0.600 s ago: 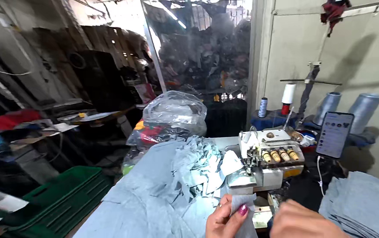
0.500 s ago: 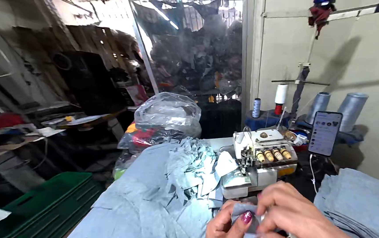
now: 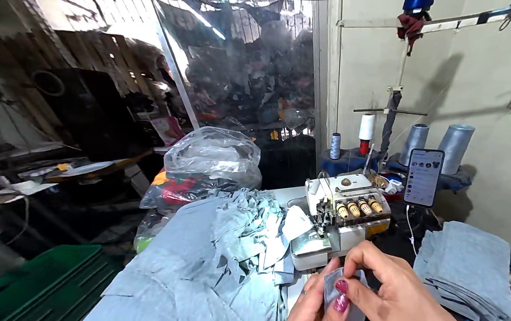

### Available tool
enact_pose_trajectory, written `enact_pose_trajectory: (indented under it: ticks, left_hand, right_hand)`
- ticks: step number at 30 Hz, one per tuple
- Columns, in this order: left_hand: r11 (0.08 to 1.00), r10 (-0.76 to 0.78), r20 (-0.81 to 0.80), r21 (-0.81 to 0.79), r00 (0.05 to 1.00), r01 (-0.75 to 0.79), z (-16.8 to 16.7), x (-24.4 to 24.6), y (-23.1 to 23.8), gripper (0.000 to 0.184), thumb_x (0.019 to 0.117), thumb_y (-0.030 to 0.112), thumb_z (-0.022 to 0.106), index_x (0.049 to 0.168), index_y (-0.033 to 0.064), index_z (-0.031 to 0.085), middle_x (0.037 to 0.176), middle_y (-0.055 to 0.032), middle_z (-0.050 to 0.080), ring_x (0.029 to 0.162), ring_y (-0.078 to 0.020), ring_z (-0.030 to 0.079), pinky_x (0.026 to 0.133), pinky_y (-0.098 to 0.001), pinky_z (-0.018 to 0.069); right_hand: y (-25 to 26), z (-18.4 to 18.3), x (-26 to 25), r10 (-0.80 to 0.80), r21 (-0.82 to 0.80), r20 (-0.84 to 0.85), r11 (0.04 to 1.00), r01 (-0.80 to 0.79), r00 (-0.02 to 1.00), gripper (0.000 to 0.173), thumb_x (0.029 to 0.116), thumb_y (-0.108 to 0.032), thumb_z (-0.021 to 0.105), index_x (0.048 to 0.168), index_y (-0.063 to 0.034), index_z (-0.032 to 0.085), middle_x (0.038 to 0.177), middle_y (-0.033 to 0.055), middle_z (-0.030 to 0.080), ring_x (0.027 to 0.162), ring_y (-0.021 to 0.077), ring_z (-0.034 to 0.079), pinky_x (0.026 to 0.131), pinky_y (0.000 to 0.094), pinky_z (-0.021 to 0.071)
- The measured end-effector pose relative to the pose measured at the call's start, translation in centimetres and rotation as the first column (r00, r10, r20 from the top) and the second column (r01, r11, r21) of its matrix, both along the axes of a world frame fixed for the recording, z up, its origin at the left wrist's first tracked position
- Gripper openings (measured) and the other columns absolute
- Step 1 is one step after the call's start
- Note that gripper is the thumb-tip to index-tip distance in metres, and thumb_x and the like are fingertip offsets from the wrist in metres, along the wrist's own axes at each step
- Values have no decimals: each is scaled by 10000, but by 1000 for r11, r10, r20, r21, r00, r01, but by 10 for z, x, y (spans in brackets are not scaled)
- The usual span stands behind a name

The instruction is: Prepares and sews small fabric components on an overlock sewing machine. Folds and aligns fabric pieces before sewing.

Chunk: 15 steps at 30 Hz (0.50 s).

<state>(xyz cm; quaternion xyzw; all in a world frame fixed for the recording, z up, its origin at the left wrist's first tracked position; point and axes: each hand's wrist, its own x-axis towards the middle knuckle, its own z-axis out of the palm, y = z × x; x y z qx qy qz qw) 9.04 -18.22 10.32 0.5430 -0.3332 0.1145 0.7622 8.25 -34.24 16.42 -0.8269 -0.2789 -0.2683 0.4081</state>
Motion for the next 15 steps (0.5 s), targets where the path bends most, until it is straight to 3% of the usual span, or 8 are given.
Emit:
enact_pose_trajectory:
  ticks: [3, 5, 6, 9, 12, 13, 15]
  left_hand:
    - [989, -86, -135, -129, 987, 68, -1, 1, 0, 384, 1004, 61, 595, 1387, 49, 588, 1225, 67, 712, 1096, -33, 665, 977, -268, 551]
    - [974, -200, -238, -152, 950, 167, -7, 2, 0, 476, 992, 37, 578, 1437, 13, 410, 1126, 90, 702, 1020, -36, 673, 938, -289, 563]
    - [972, -226, -312, -140, 923, 190, -13, 3, 0, 500, 972, 10, 577, 1426, 1, 366, 1080, 92, 701, 990, -41, 683, 924, -299, 571]
    - [994, -106, -510, -90, 854, 70, -32, 24, 3, 484, 948, -48, 545, 1416, -58, 423, 842, 35, 655, 763, -79, 663, 766, -307, 587]
    - [979, 164, -512, 187, 843, -76, -42, 70, 20, 419, 973, -6, 530, 1387, -45, 481, 728, 39, 614, 639, -43, 591, 646, -241, 524]
    - [934, 263, -449, 340, 854, -109, -42, 85, 26, 376, 979, 20, 532, 1351, -29, 528, 708, 45, 589, 621, -37, 561, 628, -237, 503]
    - [756, 427, -278, 632, 860, -171, -37, 112, 36, 320, 999, 93, 540, 1305, 27, 610, 711, 17, 573, 616, -79, 522, 613, -297, 465]
  right_hand:
    - [-4, 0, 11, 154, 73, -43, 986, -150, 987, 109, 996, -150, 609, 1017, -64, 672, 941, 27, 701, 895, 5, 648, 790, 150, 526]
    - [-6, -3, 24, 184, 163, -49, 971, -174, 982, 152, 1004, -129, 595, 1033, -62, 729, 976, 10, 719, 914, -16, 650, 808, 148, 537]
    - [-8, -7, 31, 151, 211, -54, 968, -137, 987, 174, 999, -113, 590, 1037, -70, 754, 981, -6, 725, 910, -20, 653, 806, 151, 547]
    - [-14, -39, 61, -58, 368, -145, 923, 108, 988, 207, 954, -72, 584, 1003, -85, 785, 951, -29, 733, 871, -4, 664, 768, 170, 556]
    - [-17, -89, 89, -143, 442, -420, 830, 340, 896, 198, 958, -79, 586, 1070, -52, 748, 948, 2, 728, 749, 30, 641, 642, 212, 525]
    - [-15, -102, 95, -142, 446, -497, 804, 392, 856, 197, 959, -71, 585, 1080, -46, 738, 943, 13, 724, 725, 45, 641, 620, 227, 527]
    - [-6, -113, 105, -121, 484, -586, 741, 466, 801, 174, 963, -37, 588, 1075, -30, 722, 897, 26, 716, 654, 57, 634, 568, 225, 525]
